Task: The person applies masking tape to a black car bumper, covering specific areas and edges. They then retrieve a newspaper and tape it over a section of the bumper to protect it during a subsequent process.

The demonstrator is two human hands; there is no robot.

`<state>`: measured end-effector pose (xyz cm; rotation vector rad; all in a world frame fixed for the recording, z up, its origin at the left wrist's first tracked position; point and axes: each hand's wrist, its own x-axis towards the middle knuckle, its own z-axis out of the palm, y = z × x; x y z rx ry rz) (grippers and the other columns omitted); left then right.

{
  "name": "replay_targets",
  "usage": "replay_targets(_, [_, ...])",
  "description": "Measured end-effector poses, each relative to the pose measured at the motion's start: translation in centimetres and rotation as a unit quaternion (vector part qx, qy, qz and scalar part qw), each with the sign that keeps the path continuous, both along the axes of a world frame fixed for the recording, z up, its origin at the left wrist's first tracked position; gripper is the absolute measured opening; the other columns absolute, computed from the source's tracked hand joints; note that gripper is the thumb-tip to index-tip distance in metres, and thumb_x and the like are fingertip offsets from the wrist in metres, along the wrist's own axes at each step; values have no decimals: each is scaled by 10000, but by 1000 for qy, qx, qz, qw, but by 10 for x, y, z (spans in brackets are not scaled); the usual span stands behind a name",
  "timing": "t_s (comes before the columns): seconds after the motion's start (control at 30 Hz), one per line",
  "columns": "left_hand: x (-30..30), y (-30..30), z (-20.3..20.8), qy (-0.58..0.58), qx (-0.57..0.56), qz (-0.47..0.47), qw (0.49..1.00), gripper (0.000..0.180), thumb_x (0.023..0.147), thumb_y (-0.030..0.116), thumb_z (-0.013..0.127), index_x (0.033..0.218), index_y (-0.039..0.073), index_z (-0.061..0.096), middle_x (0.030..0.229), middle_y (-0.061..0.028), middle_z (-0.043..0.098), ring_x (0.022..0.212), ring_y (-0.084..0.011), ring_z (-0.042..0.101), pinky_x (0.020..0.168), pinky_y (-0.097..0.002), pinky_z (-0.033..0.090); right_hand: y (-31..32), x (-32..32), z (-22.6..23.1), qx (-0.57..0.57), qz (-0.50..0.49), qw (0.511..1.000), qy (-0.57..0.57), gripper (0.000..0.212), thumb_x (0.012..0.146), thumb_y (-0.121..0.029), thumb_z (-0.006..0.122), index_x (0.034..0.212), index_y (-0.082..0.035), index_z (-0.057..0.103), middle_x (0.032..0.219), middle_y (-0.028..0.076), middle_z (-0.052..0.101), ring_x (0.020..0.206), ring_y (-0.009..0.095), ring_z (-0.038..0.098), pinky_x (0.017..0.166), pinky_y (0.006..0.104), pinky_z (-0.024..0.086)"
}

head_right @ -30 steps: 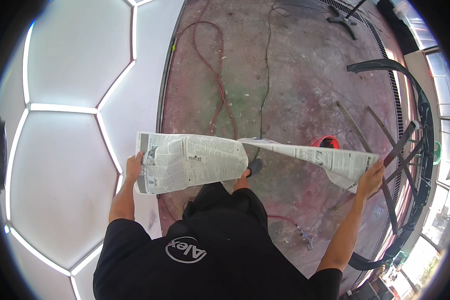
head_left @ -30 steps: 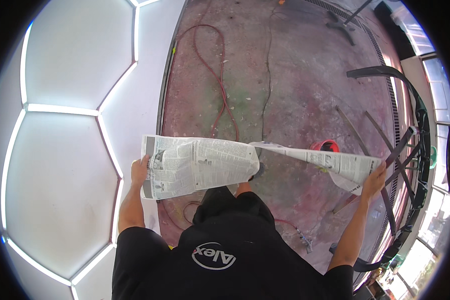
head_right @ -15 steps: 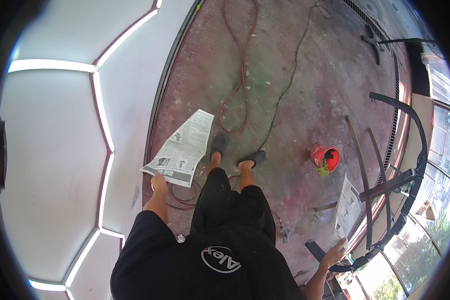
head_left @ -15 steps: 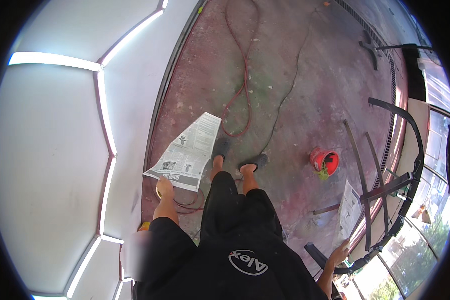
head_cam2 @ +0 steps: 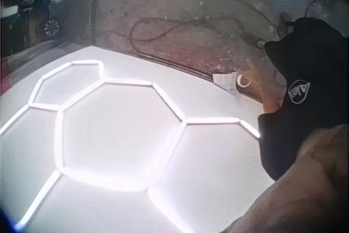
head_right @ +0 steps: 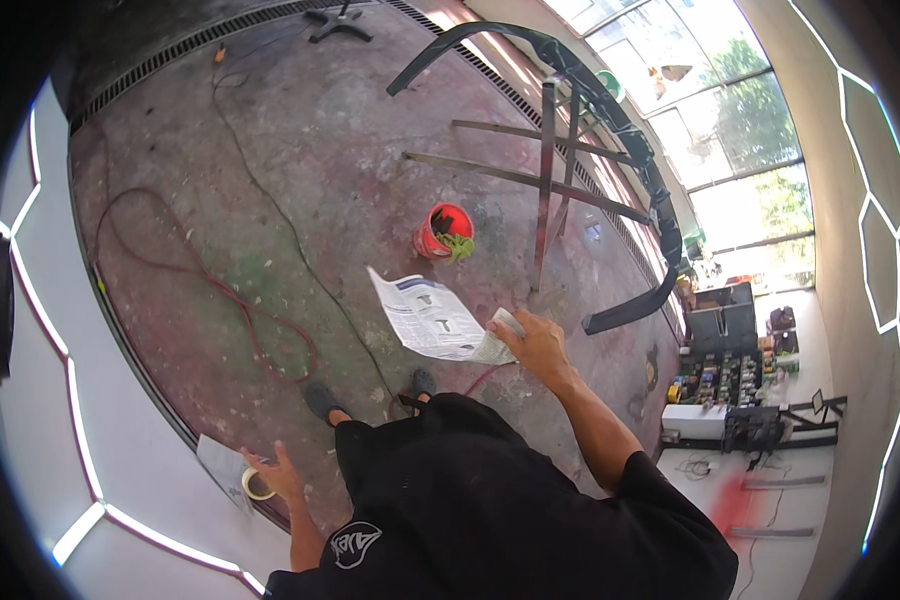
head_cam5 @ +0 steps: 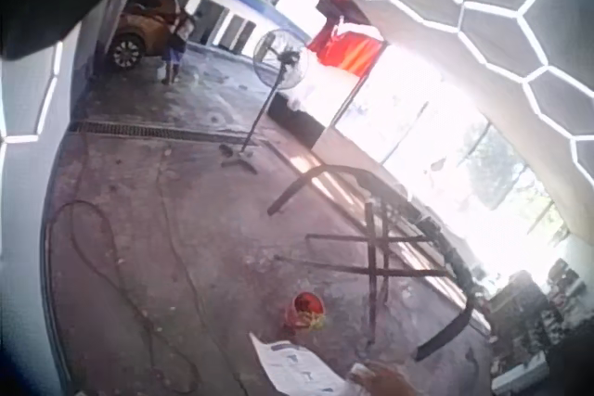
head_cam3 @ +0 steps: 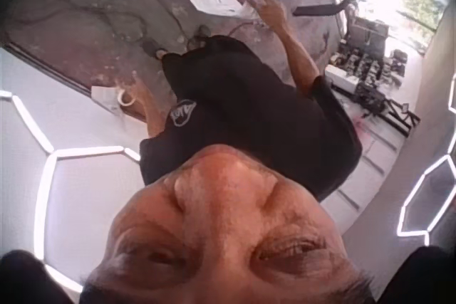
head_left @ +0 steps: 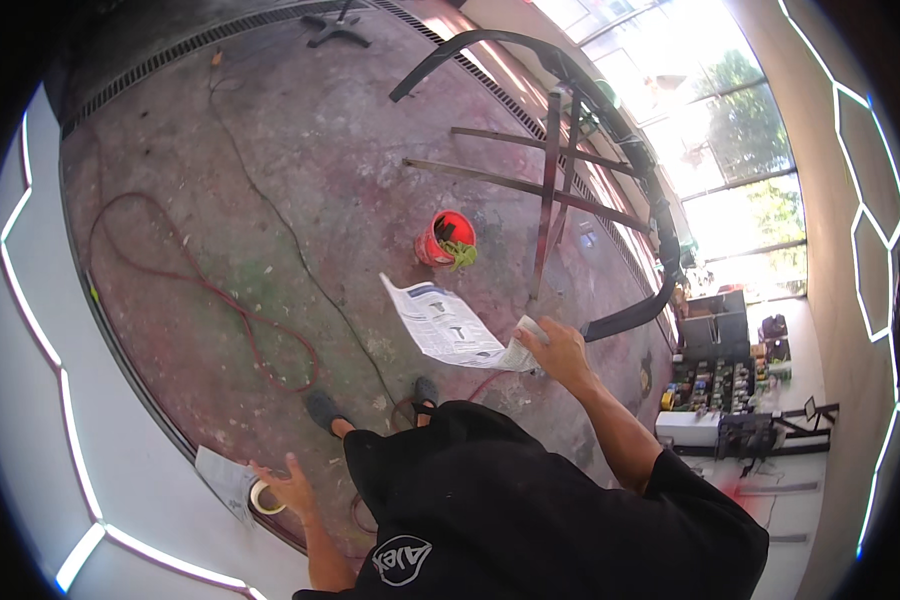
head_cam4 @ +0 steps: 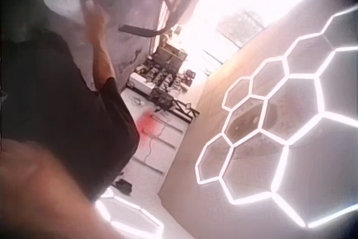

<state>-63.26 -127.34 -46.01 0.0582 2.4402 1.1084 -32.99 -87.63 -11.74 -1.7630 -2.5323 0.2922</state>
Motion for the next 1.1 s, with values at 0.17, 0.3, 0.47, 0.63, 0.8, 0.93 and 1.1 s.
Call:
replay_targets(0.17, [16, 198, 169, 122, 269, -488, 821, 1127, 749, 498, 962, 1662, 125, 419, 1536, -223, 508, 1421, -437, 488, 1055, -510, 471, -14, -24, 39, -3, 63, 993, 98, 543, 976, -576, 755, 927, -35, 741, 793, 189, 716, 757, 411, 710, 726, 495, 538])
replay_targets(0.3, [43, 289, 261, 151, 323, -625, 694, 736, 749, 423, 977, 1342, 104, 678, 1357, -160, 615, 1230, -398, 592, 959, -525, 480, -3, -10, 75, 31, 53, 985, 164, 521, 979, -553, 763, 930, -34, 741, 788, 176, 712, 756, 407, 706, 715, 487, 535])
replay_targets(0.47, [66, 340, 302, 9, 250, -684, 685, 259, 856, 220, 925, 982, 64, 761, 1064, -57, 671, 893, -219, 619, 821, -378, 499, 53, 46, 105, 188, -9, 960, 209, 442, 954, -459, 821, 1075, -36, 770, 932, 161, 756, 840, 347, 741, 738, 453, 547])
replay_targets(0.63, [105, 389, 341, -94, 352, -631, 685, 281, 1088, 225, 708, 941, -13, 684, 928, -7, 625, 843, -91, 529, 719, -296, 433, 108, 105, 104, 438, -40, 881, 177, 555, 969, -507, 787, 1300, -65, 732, 1303, 149, 727, 1242, 350, 664, 1058, 464, 497])
replay_targets(0.8, [148, 451, 387, -95, 334, -592, 727, 311, 1142, 282, 635, 958, 36, 679, 857, 77, 572, 742, -30, 471, 634, -235, 376, 95, 150, 74, 385, 7, 864, 325, 739, 895, -542, 854, 1410, -48, 664, 1464, 151, 647, 1412, 369, 548, 1160, 499, 416])
replay_targets(0.93, [189, 499, 408, -147, 379, -553, 728, 312, 1161, 287, 603, 981, 41, 670, 886, 59, 617, 774, -25, 488, 678, -232, 407, 85, 172, 49, 170, 68, 920, 348, 858, 829, -557, 902, 1465, -47, 634, 1503, 165, 624, 1467, 383, 509, 1210, 509, 389])
replay_targets(1.1, [225, 535, 428, -203, 417, -523, 715, 287, 1168, 276, 585, 1048, 33, 680, 939, 31, 686, 858, -40, 575, 790, -235, 480, 120, 184, 20, 81, 67, 913, 393, 745, 880, -349, 889, 1518, -88, 605, 1527, 125, 626, 1484, 330, 516, 1231, 481, 384])
